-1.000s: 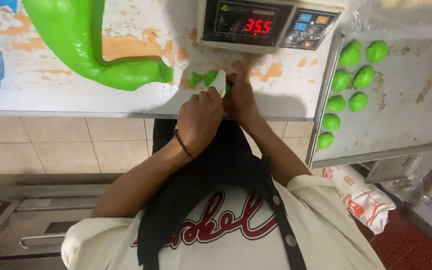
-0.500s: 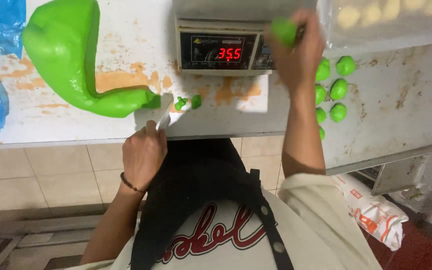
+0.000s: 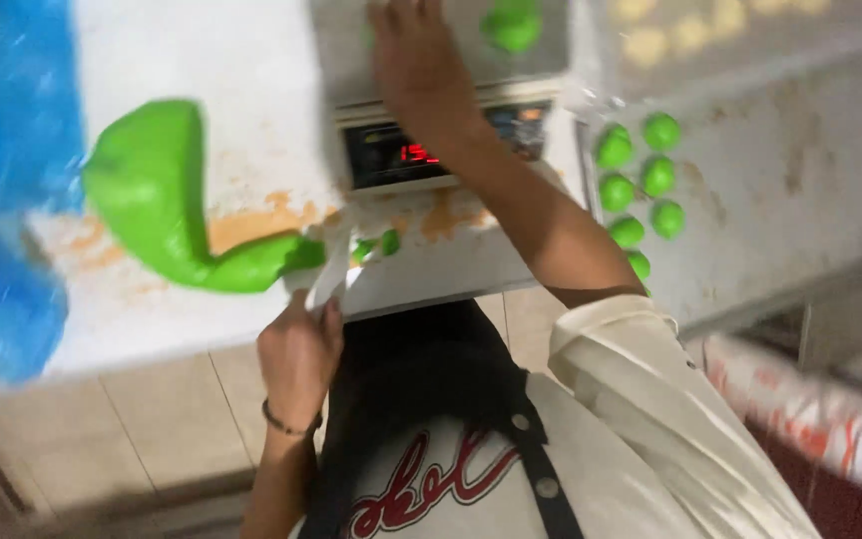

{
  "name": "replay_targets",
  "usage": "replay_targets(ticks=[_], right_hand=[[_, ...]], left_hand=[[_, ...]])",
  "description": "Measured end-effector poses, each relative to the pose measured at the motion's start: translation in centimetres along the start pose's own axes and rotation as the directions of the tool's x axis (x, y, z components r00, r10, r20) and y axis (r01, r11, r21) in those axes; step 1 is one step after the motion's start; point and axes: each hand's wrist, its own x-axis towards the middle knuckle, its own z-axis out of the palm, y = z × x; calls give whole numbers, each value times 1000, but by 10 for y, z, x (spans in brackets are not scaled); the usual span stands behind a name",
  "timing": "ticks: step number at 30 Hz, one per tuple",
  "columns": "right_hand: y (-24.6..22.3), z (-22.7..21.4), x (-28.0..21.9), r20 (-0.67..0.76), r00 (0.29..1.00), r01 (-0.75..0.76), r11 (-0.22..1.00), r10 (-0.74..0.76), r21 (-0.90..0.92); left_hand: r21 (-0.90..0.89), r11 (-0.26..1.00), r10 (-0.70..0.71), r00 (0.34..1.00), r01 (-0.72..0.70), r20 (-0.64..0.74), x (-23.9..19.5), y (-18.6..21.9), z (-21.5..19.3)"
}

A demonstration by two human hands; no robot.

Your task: Portioning green dough by cutting, weighing on a scale, and placing on a tray.

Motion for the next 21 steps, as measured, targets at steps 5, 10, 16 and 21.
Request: replay_targets(ticks=[5,10,16,21], right_hand=[[9,-55,-30,101,987,-113,989,123,-99],[-8,-147,-59,744,655,-638,434,-128,636],[-52,-70,-175,570,794,-467,811,211,351],[-53,-37,-215,348,927,-249,926,142,284]], left_hand=[[-36,994,101,995,-101,8,4,1,2],[-100,993,67,997,-62,50,19,26,-16],[-22,998,66,997,-65,48,24,41,20],[103,987,116,992,-121,51,22,55,55]])
